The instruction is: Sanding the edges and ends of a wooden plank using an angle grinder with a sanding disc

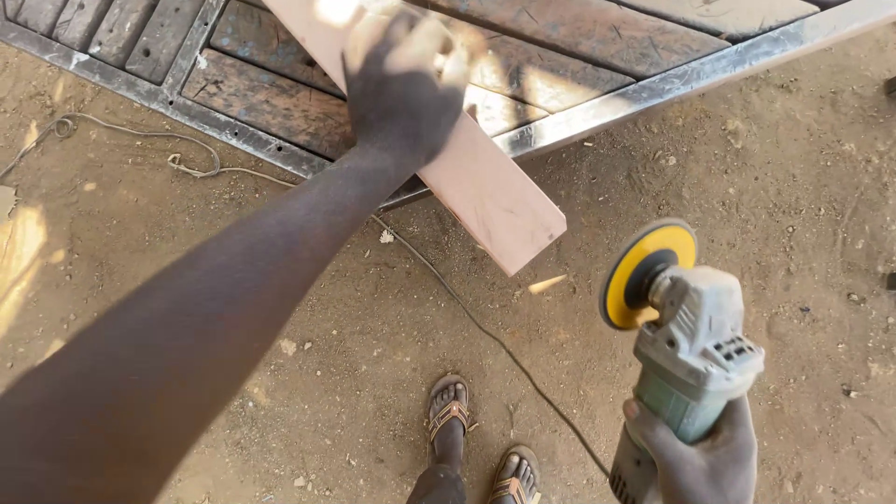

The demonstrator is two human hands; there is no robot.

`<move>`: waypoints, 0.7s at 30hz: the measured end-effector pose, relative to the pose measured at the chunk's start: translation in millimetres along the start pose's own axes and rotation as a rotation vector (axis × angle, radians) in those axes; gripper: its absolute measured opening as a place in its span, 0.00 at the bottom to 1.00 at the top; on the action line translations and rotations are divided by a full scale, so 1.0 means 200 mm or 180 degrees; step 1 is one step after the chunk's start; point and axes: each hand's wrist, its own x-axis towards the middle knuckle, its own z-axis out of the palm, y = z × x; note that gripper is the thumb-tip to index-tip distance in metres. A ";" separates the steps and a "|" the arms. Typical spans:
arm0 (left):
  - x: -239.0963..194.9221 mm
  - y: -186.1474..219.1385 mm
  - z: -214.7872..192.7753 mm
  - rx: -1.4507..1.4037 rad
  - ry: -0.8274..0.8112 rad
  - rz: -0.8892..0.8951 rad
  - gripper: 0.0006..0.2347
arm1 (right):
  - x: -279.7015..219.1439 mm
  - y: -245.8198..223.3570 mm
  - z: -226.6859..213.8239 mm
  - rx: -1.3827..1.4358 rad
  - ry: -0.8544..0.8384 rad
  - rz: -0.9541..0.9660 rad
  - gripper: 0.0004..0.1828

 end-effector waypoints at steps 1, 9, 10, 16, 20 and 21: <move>-0.02 0.00 0.00 0.0007 -0.0009 -0.0003 0.05 | 0.00 -0.03 0.00 -0.0003 -0.0009 0.0006 0.39; -0.02 0.00 0.04 0.0052 -0.0290 -0.0594 0.06 | 0.11 -0.22 0.03 -0.0309 -0.0599 -0.0825 0.30; -0.02 0.00 0.05 0.0069 -0.0273 -0.0615 0.06 | 0.13 -0.24 0.03 -0.0323 -0.0617 -0.0848 0.30; -0.03 -0.02 0.07 0.0262 -0.0254 -0.0601 0.03 | 0.17 -0.36 0.04 -0.0577 -0.0790 -0.0880 0.33; -0.03 -0.02 0.09 0.0234 -0.0201 -0.0618 0.03 | 0.19 -0.39 0.05 -0.0703 -0.0750 -0.0995 0.29; -0.04 -0.03 0.10 0.0202 0.0005 -0.0480 0.04 | 0.19 -0.41 0.06 -0.0705 -0.0696 -0.0962 0.28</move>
